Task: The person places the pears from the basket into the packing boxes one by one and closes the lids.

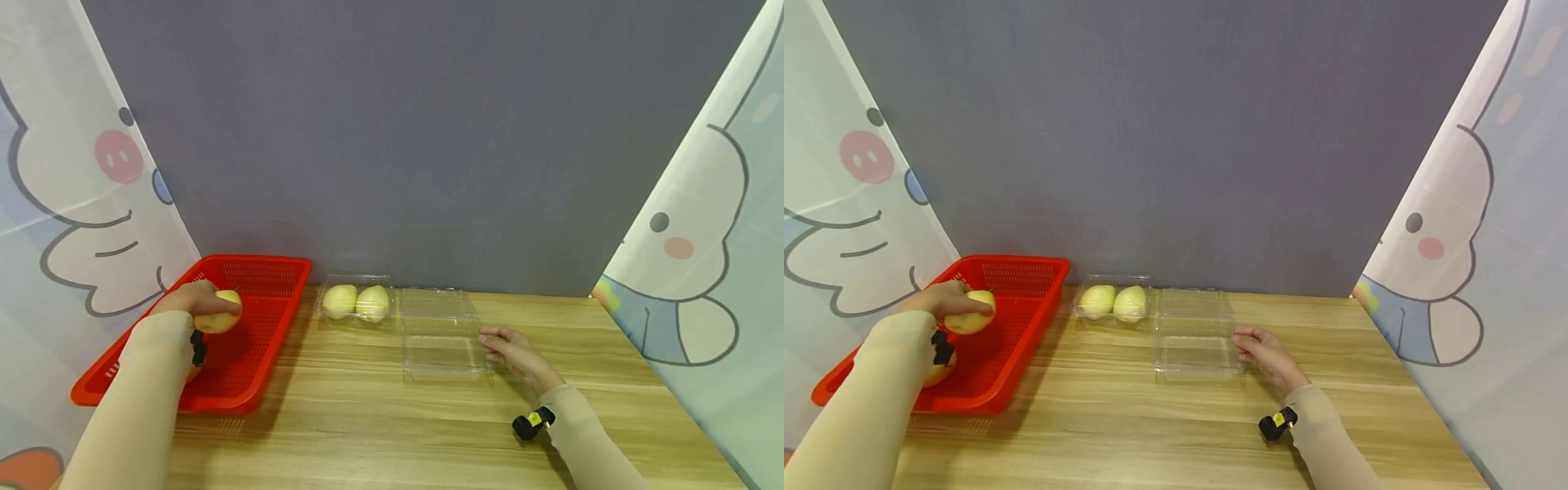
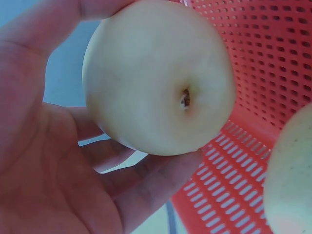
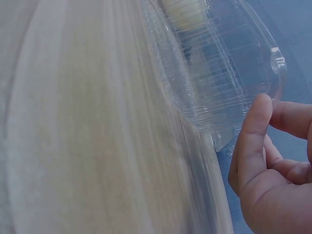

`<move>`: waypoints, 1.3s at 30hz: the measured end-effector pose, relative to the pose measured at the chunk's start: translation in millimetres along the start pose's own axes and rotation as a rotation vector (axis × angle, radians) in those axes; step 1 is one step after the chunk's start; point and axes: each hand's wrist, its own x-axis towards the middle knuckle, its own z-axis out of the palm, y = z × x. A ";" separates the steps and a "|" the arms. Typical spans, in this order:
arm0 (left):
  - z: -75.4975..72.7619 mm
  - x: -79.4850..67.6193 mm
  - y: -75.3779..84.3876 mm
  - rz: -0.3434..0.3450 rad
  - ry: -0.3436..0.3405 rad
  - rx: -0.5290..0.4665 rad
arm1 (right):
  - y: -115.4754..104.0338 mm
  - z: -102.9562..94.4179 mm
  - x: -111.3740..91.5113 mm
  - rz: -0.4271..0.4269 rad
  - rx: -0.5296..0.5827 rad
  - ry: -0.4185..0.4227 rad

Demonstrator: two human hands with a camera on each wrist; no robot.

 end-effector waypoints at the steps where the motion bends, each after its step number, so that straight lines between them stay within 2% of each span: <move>1: 0.2 -0.2 2.0 0.016 0.010 0.015 | 0.0 -0.2 -0.4 -0.004 -0.003 -0.005; 9: 0.8 -2.8 14.3 0.082 0.089 0.054 | 1.1 0.2 -1.2 0.002 -0.009 0.004; 23: -1.8 -14.9 38.0 0.196 0.270 0.131 | -0.7 2.0 -0.2 -0.006 -0.023 -0.005; 39: -3.1 -26.3 64.4 0.218 0.333 0.155 | 1.8 -0.3 -0.3 -0.014 -0.012 -0.005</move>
